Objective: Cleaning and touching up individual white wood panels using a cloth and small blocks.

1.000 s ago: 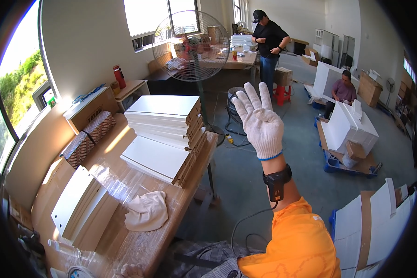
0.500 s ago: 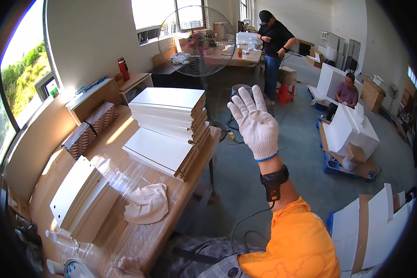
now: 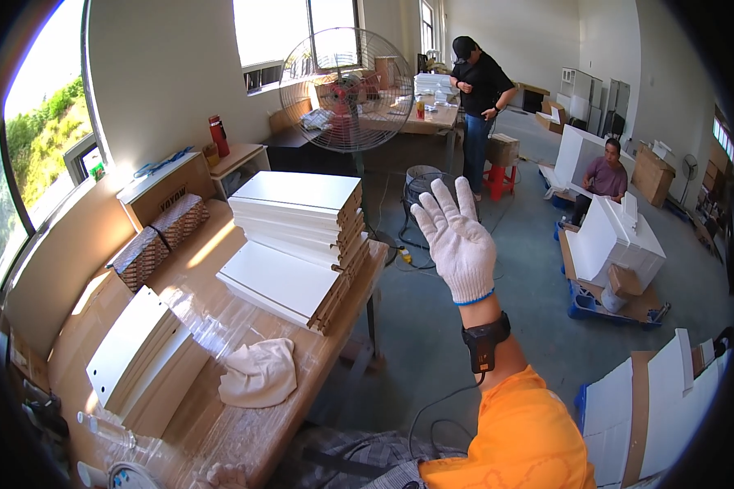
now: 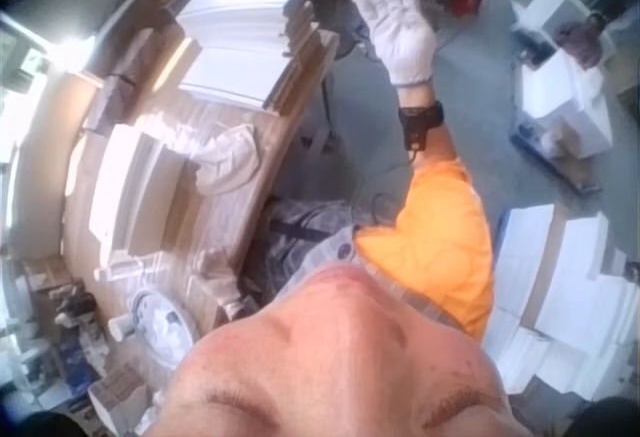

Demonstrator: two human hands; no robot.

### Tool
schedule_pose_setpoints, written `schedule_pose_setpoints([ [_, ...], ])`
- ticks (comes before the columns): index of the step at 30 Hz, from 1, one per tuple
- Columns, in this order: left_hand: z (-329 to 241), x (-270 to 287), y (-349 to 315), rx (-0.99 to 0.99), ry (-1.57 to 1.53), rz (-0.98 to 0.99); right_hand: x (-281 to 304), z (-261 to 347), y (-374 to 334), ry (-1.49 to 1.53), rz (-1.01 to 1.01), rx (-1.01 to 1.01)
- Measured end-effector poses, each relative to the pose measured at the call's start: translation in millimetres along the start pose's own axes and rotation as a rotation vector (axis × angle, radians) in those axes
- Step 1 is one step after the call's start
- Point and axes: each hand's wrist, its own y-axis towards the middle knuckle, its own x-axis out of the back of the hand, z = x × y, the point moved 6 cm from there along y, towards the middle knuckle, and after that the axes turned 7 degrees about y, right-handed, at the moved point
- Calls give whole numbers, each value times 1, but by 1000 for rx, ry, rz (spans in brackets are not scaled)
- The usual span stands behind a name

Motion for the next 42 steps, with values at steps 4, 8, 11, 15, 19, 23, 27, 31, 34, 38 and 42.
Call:
schedule_pose_setpoints([
  [4, 0, 5, 1, 13, -8, 55, 3, -7, -4, 49, -6, -34],
  [8, 0, -9, 1, 8, 80, 33, 5, -7, -7, 61, 59, -42],
  [11, 1, -10, 5, -2, 149, -31, 8, -8, -9, 41, 52, -48],
  [15, 4, 5, 7, 23, 123, -22, 17, -3, -12, 90, 25, -48],
  [19, -1, -32, 2, 56, 98, -213, 35, 4, -13, 68, 135, -44],
  [23, -2, -6, 2, 27, 86, -191, 39, 3, -15, 100, -24, -34],
  [27, 0, 0, 1, 18, 30, -78, 44, 1, -13, 103, -71, -13],
  [31, 0, 0, 1, 0, 55, -75, 48, 2, -13, 111, -67, -3],
  [34, 1, 8, 1, 18, 62, -119, 56, 2, -13, 204, -100, -20],
  [38, 0, -3, 0, 14, 74, -96, 56, 5, -14, 175, -134, -4],
  [42, -4, -23, 1, 0, 118, -142, 55, 6, -14, 181, -155, 3],
])
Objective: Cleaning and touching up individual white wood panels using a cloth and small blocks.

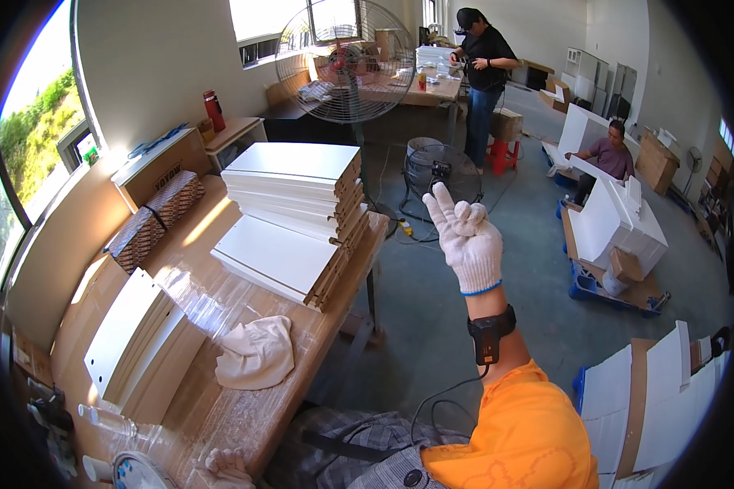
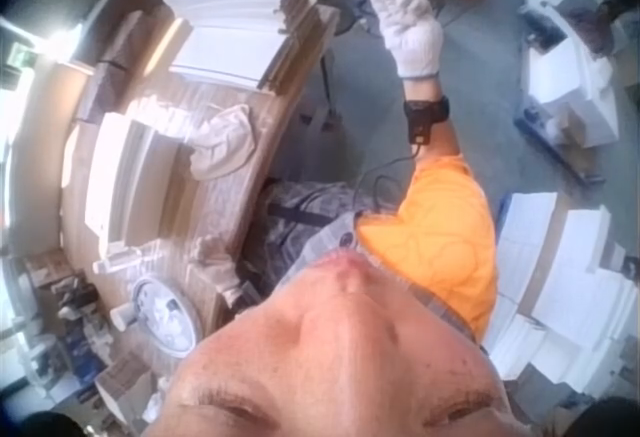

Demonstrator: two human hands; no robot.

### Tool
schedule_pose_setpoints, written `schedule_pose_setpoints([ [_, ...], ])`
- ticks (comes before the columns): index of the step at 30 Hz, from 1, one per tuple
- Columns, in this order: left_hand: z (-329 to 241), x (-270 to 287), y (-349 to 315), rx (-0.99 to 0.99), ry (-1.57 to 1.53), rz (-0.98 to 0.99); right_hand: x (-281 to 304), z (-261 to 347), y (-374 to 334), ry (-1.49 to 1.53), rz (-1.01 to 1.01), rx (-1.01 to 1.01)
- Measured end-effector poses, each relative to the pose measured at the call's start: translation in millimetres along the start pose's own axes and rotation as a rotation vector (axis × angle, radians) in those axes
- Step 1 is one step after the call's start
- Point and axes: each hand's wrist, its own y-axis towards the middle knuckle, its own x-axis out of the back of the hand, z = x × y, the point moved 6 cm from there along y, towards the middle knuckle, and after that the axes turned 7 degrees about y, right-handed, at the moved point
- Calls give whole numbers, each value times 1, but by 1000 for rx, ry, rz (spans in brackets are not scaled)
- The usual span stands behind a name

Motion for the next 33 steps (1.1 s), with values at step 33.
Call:
schedule_pose_setpoints([
  [33, -3, -13, -2, -18, -2, 3, 12, 4, 2, 42, -13, 17],
])
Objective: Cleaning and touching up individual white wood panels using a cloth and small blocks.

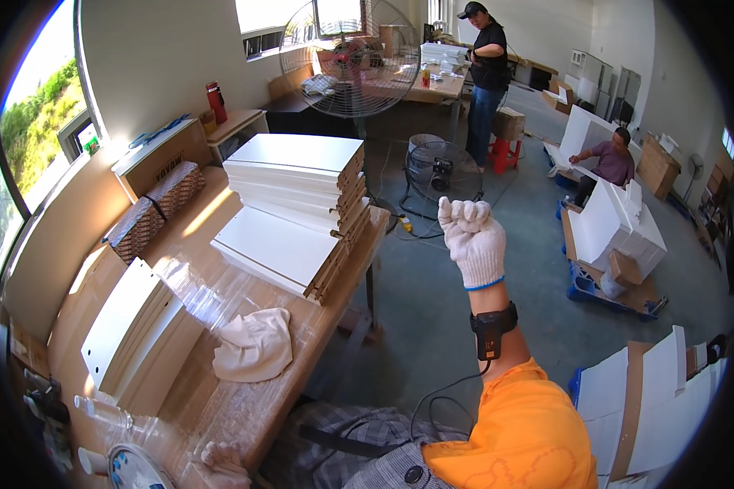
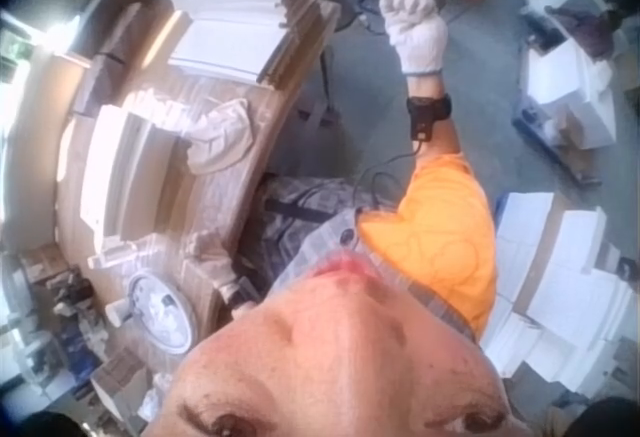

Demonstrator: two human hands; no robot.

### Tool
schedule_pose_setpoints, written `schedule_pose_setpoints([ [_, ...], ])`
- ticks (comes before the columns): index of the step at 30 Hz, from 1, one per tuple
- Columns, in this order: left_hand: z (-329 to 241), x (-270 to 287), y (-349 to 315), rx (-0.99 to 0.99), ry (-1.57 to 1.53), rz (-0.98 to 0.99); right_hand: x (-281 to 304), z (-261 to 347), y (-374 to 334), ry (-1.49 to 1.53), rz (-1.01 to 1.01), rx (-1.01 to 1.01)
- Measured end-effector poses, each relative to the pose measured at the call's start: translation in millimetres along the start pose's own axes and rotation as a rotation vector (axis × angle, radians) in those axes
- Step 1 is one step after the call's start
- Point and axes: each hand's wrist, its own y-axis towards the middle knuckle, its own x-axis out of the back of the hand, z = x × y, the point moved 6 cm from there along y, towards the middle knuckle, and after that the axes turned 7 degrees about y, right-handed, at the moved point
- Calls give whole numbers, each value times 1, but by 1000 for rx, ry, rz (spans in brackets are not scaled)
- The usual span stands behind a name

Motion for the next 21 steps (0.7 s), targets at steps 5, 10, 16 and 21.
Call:
schedule_pose_setpoints([
  [5, 2, -3, 3, -52, -70, -110, -1, -3, -1, -2, -49, 2],
  [10, 1, 4, 5, -106, -57, -203, -6, -7, 0, -4, -1, -26],
  [16, 2, 1, 2, -68, -46, -337, -6, -1, 0, -15, -4, -23],
  [21, 2, -2, 4, -113, -82, -183, -10, -5, 2, 3, -25, -23],
])
